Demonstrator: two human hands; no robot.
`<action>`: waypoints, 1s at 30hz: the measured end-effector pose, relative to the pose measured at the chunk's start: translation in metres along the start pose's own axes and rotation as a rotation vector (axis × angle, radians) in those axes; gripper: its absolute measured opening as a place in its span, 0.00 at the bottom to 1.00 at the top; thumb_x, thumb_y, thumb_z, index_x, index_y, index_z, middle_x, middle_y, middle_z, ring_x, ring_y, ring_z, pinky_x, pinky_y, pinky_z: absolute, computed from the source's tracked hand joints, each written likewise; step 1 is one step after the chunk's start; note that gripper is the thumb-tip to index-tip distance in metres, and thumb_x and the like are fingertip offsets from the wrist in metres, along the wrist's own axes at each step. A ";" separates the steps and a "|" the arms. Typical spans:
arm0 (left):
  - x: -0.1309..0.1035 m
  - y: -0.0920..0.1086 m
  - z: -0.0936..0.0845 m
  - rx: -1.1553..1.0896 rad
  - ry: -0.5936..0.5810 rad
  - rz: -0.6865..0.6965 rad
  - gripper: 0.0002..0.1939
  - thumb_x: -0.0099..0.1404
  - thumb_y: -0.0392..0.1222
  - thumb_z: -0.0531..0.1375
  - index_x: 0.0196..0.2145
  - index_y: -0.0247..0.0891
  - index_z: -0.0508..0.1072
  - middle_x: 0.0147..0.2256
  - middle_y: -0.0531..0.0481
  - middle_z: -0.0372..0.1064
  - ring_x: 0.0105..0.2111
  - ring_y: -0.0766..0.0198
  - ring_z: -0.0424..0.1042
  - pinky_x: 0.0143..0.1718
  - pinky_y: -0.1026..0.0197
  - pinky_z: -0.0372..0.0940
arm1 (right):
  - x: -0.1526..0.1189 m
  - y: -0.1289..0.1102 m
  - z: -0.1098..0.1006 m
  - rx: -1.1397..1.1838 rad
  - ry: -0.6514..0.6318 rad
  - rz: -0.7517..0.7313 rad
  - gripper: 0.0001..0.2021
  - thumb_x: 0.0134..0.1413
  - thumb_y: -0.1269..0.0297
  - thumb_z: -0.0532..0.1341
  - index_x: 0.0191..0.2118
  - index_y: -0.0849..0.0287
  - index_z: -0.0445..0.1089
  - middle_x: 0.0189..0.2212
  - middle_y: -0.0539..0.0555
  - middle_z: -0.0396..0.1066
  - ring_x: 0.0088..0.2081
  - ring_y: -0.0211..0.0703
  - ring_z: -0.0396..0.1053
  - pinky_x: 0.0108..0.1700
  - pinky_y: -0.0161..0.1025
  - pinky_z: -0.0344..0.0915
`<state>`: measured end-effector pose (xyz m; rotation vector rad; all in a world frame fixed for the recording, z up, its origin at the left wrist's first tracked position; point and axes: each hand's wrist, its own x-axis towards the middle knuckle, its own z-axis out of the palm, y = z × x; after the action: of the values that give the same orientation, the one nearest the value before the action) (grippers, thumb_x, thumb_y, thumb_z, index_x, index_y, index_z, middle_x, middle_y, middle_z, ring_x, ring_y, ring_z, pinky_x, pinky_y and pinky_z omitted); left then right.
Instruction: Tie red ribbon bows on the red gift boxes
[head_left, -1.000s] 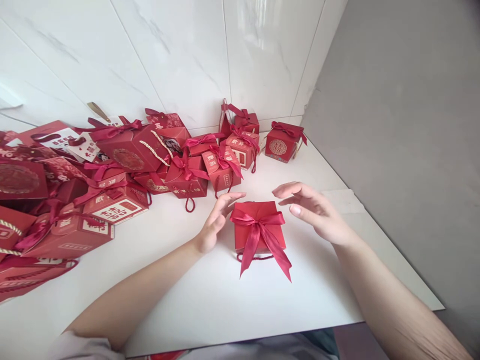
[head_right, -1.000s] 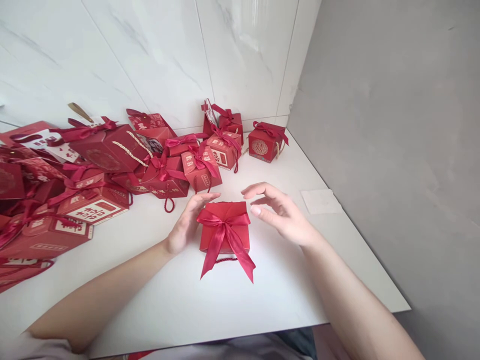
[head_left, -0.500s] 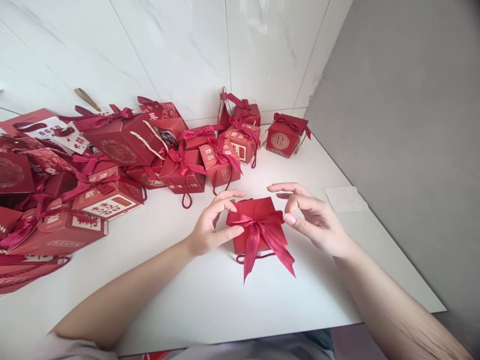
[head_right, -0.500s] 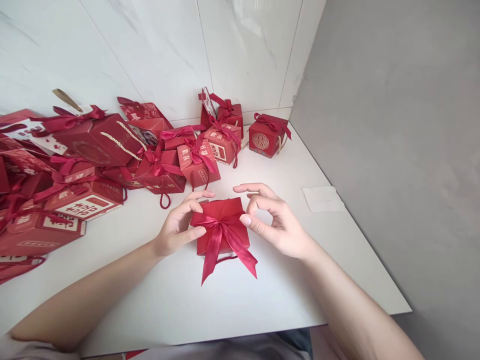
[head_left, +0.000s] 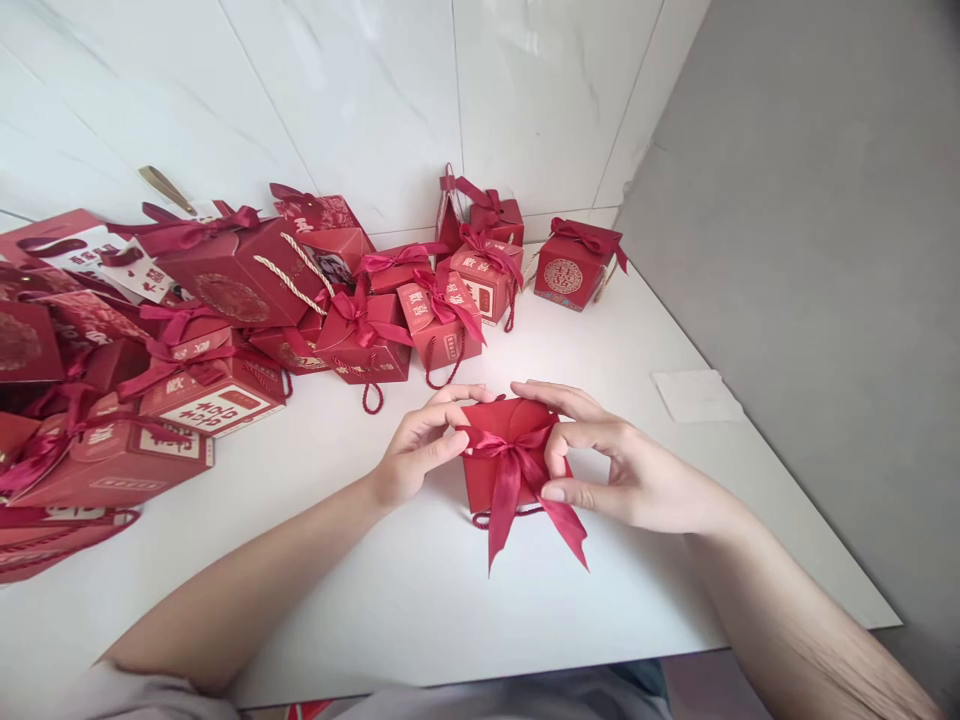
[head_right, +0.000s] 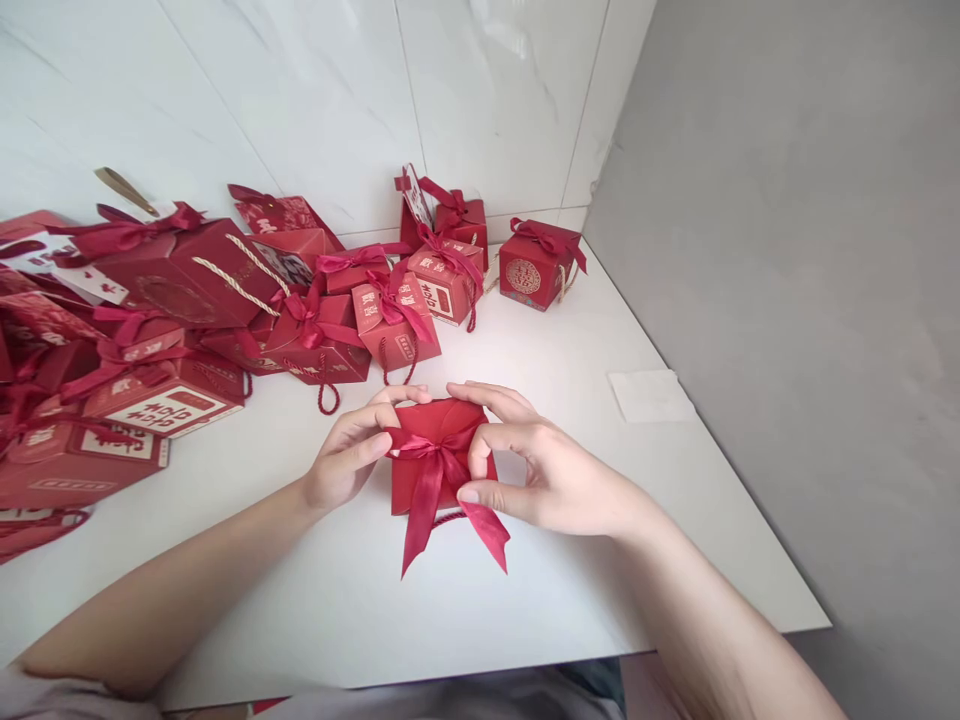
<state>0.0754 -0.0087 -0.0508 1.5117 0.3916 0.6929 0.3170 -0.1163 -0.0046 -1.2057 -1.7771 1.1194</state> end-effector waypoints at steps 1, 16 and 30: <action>0.000 -0.001 -0.001 -0.002 -0.002 -0.007 0.10 0.67 0.44 0.59 0.30 0.37 0.72 0.55 0.41 0.64 0.63 0.48 0.56 0.62 0.47 0.52 | 0.000 0.000 -0.001 0.023 -0.006 0.013 0.10 0.56 0.58 0.67 0.30 0.54 0.68 0.68 0.53 0.55 0.71 0.53 0.42 0.67 0.54 0.52; -0.007 -0.013 0.006 0.338 0.140 0.255 0.04 0.71 0.41 0.54 0.40 0.39 0.65 0.54 0.39 0.65 0.53 0.52 0.68 0.54 0.46 0.61 | 0.001 0.004 0.001 -0.220 0.069 -0.097 0.10 0.62 0.62 0.61 0.48 0.52 0.72 0.70 0.53 0.49 0.70 0.52 0.45 0.68 0.52 0.52; -0.009 -0.022 0.010 0.472 0.239 0.366 0.10 0.72 0.48 0.51 0.41 0.39 0.65 0.52 0.38 0.66 0.51 0.52 0.68 0.52 0.45 0.64 | 0.007 0.019 -0.004 -0.188 0.010 -0.422 0.10 0.63 0.63 0.60 0.40 0.55 0.81 0.67 0.55 0.56 0.68 0.58 0.50 0.67 0.57 0.51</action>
<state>0.0790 -0.0202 -0.0734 1.9809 0.4880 1.1335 0.3242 -0.1050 -0.0197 -0.8759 -2.0417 0.7137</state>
